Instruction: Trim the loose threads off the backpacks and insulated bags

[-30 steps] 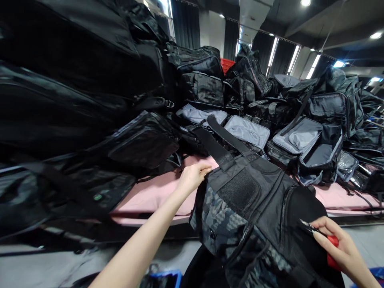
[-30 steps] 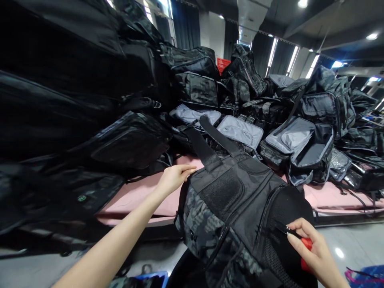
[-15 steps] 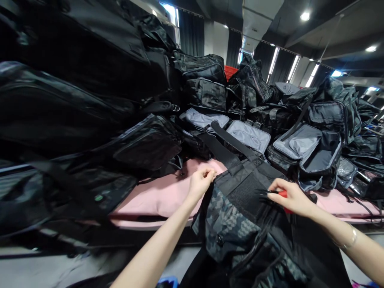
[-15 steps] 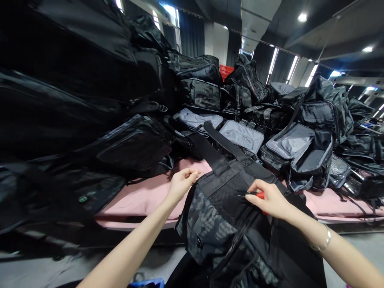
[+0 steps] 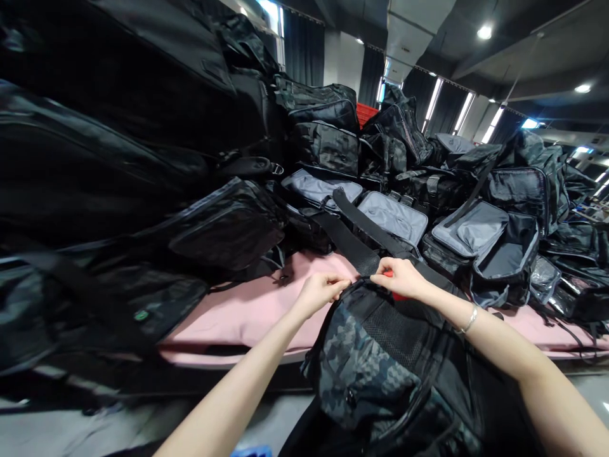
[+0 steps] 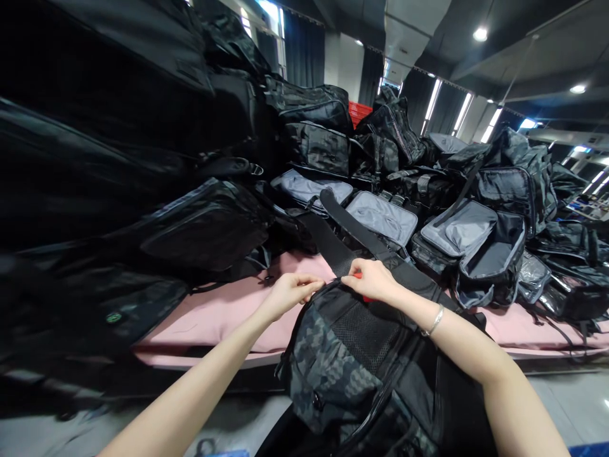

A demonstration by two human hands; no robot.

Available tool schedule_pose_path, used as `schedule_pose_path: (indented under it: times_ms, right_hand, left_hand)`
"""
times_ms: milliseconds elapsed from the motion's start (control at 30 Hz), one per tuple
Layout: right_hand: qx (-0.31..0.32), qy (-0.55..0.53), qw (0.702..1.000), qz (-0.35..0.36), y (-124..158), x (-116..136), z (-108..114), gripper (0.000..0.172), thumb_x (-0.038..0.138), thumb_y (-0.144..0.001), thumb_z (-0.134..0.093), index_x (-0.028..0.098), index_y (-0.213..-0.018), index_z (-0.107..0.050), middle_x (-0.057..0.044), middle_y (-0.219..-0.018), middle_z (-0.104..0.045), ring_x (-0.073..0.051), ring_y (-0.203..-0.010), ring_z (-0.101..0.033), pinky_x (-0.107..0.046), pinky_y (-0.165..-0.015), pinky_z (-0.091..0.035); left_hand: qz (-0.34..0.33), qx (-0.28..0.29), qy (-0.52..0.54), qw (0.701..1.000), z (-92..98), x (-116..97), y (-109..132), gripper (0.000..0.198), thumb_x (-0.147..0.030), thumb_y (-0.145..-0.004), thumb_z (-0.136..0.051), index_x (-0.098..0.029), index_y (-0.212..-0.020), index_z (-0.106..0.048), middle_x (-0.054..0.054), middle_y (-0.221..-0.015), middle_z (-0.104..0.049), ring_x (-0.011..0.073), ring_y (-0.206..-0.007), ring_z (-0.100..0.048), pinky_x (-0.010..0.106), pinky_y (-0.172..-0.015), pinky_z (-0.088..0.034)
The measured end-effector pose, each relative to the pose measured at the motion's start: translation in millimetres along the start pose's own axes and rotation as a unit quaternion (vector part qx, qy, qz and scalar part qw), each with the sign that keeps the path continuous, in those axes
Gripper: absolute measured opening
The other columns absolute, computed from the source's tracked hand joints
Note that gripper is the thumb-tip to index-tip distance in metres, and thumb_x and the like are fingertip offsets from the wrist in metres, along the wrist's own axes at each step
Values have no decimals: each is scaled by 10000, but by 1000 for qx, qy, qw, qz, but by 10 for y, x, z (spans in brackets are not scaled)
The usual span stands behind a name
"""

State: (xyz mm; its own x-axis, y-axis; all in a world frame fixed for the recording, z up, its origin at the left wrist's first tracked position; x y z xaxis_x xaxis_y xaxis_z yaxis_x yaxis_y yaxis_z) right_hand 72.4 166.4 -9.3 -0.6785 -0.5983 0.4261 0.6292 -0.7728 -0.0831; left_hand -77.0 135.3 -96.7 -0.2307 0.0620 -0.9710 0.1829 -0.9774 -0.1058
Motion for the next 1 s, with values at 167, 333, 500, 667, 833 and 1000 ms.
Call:
schedule_pose_path:
  times_ms: [167, 333, 500, 667, 833, 1000]
  right_hand:
    - [25, 23, 999, -11, -94, 6, -117, 165, 371, -766, -586, 213, -744, -627, -5, -800, -672, -157, -761, -602, -246, -688, -396]
    - [41, 55, 998, -13, -134, 35, -204, 144, 345, -770, -589, 208, -750, -626, -12, -801, -668, -158, -770, -595, -241, -680, -389]
    - [63, 75, 995, -4, -189, 103, -240, 176, 373, -778, -590, 206, -736, -628, -5, -730, -647, -150, -709, -578, -231, -629, -371]
    - [52, 52, 997, 17, -219, 141, -195, 107, 291, -757, -601, 205, -698, -627, 8, -731, -645, -139, -705, -572, -227, -643, -371]
    - [-10, -54, 998, 31, 30, 26, -14, 130, 305, -762, -602, 186, -713, -622, 13, -745, -651, -128, -706, -576, -233, -677, -387]
    - [19, -129, 991, 10, 757, -262, 125, 166, 339, -768, -605, 173, -761, -602, 26, -689, -586, -96, -598, -494, -212, -586, -365]
  left_hand:
    - [-44, -43, -32, 998, 41, -82, 44, 217, -369, -666, -596, -156, -652, -635, -19, -484, -562, 100, -420, -481, 213, -449, -382]
    - [-79, -80, -54, 992, 77, -146, 93, 200, -358, -696, -576, -166, -652, -615, -22, -504, -560, 94, -425, -481, 208, -464, -390]
    - [-86, -89, -50, 991, 86, -140, 79, 172, -324, -694, -571, -168, -638, -616, -19, -543, -574, 87, -426, -470, 213, -483, -408]
    - [-63, -98, -18, 993, 115, -53, 81, 171, -338, -683, -586, -174, -646, -613, -21, -535, -573, 89, -421, -471, 214, -470, -393]
    - [-25, -129, 45, 990, 208, 129, 128, 258, -427, -686, -594, -173, -655, -565, -44, -407, -468, 108, -399, -458, 213, -424, -353]
    - [-6, -141, 116, 983, 276, 224, -33, 404, -556, -677, -563, -153, -655, -545, -14, -482, -506, 119, -464, -506, 238, -468, -411]
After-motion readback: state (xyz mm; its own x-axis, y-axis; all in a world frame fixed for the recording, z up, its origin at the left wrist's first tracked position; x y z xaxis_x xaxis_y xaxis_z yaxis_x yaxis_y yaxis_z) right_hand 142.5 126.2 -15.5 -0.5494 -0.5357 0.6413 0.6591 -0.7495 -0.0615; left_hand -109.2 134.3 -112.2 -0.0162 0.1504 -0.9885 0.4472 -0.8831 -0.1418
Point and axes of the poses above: each hand's wrist, its own y-axis away from the middle knuckle, its own z-axis out of the back of the hand, x = y × z, the point moved 10 cm from there along -y, towards the middle knuckle
